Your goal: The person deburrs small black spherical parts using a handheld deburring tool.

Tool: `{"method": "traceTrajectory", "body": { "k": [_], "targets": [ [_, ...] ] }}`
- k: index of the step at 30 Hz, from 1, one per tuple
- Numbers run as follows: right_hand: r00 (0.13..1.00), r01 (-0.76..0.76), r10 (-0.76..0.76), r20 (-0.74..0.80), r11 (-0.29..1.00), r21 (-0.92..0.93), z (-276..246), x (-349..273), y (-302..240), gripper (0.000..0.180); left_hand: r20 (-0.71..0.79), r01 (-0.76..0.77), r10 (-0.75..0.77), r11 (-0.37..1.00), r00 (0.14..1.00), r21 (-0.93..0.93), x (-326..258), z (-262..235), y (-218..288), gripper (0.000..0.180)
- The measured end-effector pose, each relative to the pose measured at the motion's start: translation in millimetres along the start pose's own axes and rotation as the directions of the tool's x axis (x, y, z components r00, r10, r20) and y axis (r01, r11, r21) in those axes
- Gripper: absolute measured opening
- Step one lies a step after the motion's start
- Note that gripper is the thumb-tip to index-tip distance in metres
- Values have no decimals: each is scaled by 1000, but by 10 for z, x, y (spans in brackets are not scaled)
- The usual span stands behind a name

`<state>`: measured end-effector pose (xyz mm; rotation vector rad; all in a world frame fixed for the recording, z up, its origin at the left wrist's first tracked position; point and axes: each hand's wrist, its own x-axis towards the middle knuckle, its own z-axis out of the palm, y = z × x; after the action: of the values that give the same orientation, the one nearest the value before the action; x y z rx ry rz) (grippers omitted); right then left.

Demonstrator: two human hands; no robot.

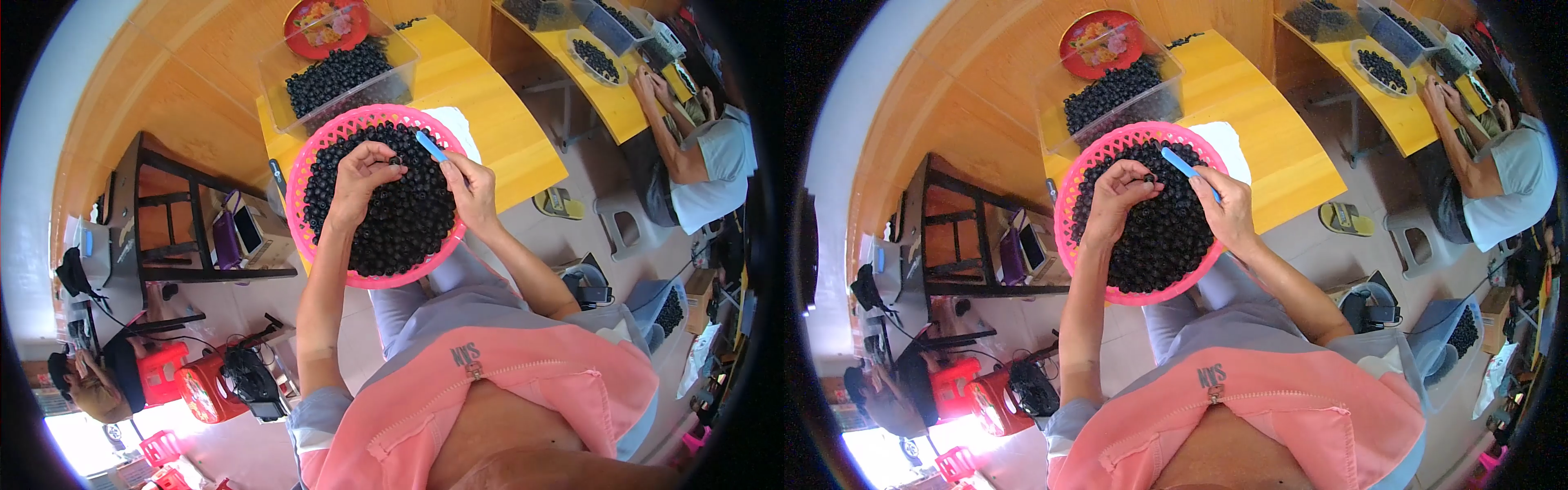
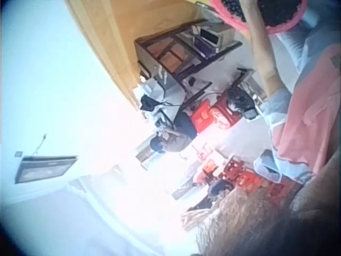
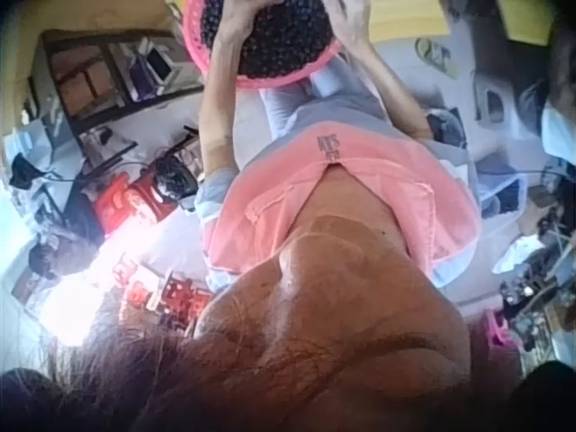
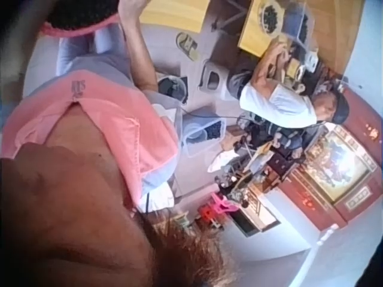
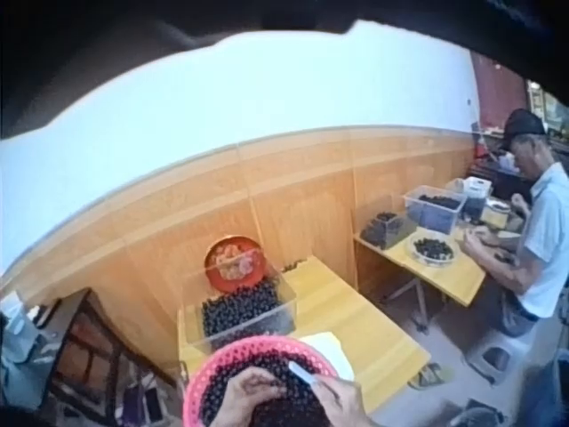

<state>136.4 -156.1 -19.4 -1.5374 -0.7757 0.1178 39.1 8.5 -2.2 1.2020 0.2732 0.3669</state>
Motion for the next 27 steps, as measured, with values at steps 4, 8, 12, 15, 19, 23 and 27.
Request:
{"method": "traceTrajectory", "body": {
  "k": [4, 8, 12, 15, 19, 23, 27],
  "targets": [
    [1000, 8, -8, -1, 1000, 17, 13, -8, -10, 22, -25, 5, -9, 990, 1000, -144, -36, -55, 52, 18],
    [1000, 30, -29, 8, 999, -32, 5, 1, -89, 21, -49, -18, 7, 976, 999, -218, -50, -39, 99, 20],
    [991, 134, -133, 10, 990, -55, 18, 20, -66, 20, -37, -30, 21, 968, 999, -248, -46, -66, 104, 20],
    [984, 171, -163, 66, 977, -131, 21, 21, -59, 20, -38, -35, 26, 967, 999, -254, -36, -108, 52, 19],
    [984, 163, -153, 93, 979, -122, 23, 12, -68, 19, -57, -31, 18, 968, 998, -249, -48, -80, 70, 17],
    [985, 157, -145, 90, 978, -137, 18, 9, -47, 19, -28, -34, 28, 965, 999, -260, -59, -62, 85, 13],
    [987, 150, -141, 79, 981, -125, 22, 11, -57, 19, 40, -2, 12, 969, 999, -246, -52, -49, 94, 13]
  ]
}}
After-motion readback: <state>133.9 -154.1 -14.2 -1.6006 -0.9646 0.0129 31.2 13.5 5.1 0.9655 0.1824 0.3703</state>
